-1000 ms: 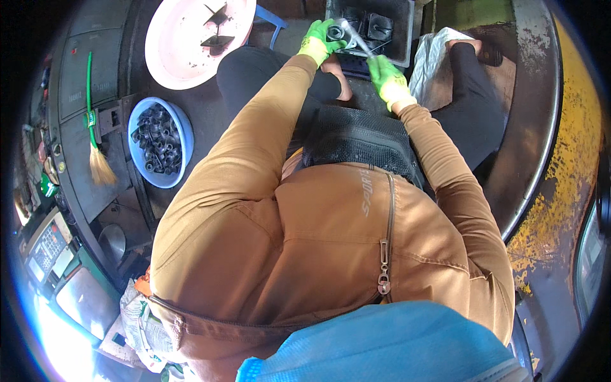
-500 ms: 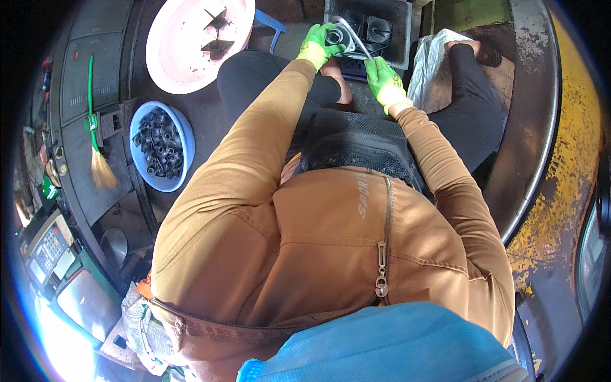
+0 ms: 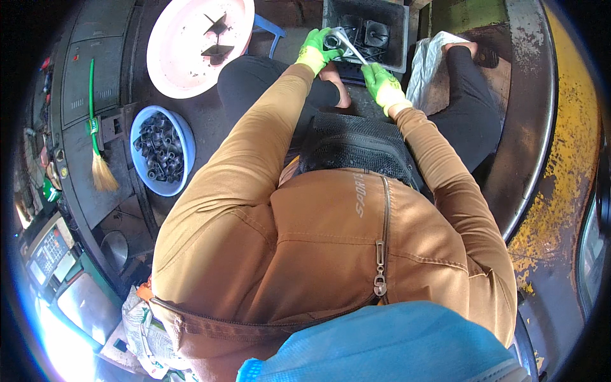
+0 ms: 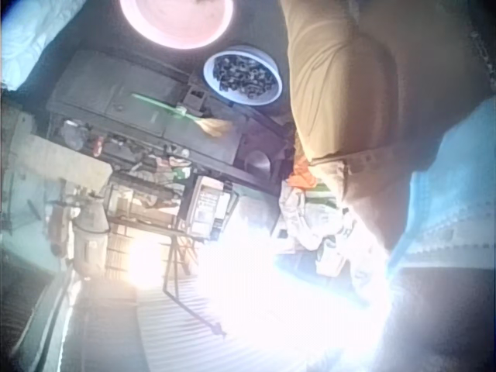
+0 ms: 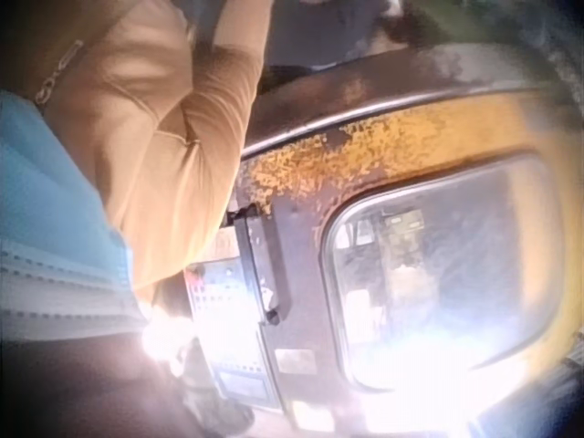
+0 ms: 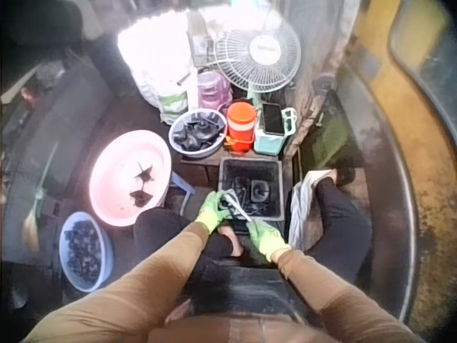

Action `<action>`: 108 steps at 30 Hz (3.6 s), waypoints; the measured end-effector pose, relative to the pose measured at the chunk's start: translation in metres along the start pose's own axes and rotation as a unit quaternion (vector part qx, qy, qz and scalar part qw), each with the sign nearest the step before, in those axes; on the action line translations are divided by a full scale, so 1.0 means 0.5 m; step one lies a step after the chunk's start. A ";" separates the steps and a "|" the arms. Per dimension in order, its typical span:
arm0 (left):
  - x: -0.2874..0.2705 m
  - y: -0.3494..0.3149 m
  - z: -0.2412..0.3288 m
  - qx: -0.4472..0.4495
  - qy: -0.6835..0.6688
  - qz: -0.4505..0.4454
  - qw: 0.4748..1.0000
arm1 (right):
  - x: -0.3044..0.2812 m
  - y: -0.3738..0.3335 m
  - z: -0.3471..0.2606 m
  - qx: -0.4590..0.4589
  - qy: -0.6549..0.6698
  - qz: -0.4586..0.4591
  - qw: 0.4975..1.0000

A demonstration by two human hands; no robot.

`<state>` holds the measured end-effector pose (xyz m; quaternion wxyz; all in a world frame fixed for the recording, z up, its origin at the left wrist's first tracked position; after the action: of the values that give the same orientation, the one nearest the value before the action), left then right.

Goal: The person uses a metal hook to pick up small black metal parts from a tray and transfer them into a pink basin. The person repeatedly reaches into the tray, lifts parts with the hook, and places them into the basin.

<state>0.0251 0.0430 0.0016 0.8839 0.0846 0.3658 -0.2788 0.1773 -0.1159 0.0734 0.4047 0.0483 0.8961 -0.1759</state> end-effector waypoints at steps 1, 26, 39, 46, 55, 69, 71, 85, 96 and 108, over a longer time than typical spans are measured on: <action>0.003 0.001 -0.003 -0.009 0.000 -0.009 1.000 | -0.005 0.004 -0.001 0.004 0.014 -0.013 1.000; 0.009 0.002 -0.014 -0.006 -0.011 0.021 1.000 | -0.015 0.017 0.005 -0.097 -0.077 0.047 0.991; -0.017 -0.002 0.024 -0.044 -0.028 -0.030 0.998 | -0.028 0.013 -0.001 0.058 -0.038 -0.055 0.996; -0.204 0.105 0.066 -0.121 -0.253 0.271 0.921 | -0.194 -0.078 -0.006 -0.173 0.062 0.222 0.958; -0.391 0.468 -0.095 -0.185 0.009 0.287 0.940 | -0.218 -0.104 0.012 0.175 0.573 0.083 0.797; -0.312 0.521 -0.052 0.121 0.469 0.157 0.861 | -0.243 -0.078 0.016 0.208 0.579 0.073 0.785; -0.234 0.420 0.043 0.305 0.382 0.122 0.864 | -0.246 -0.078 0.017 0.240 0.659 0.069 0.710; 0.230 0.272 0.134 0.365 0.385 -0.298 0.794 | -0.218 -0.078 0.023 0.261 0.728 0.014 0.633; -0.027 0.167 0.081 -0.160 -0.348 -0.135 0.914 | -0.146 -0.034 0.041 0.281 0.649 0.038 0.706; -0.066 0.003 -0.046 -0.154 0.074 -0.023 0.985 | 0.013 0.011 0.015 0.098 -0.012 -0.080 0.992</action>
<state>-0.0069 0.0666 0.0078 0.8501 -0.0407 0.4709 -0.2324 0.1798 -0.1140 0.0625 0.3937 0.0140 0.8704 -0.2952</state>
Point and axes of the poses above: each hand's wrist, its own y-axis towards the middle knuckle, its own x-axis out of the palm, z = x × y, the point moved 4 cm from there along y, towards the middle knuckle
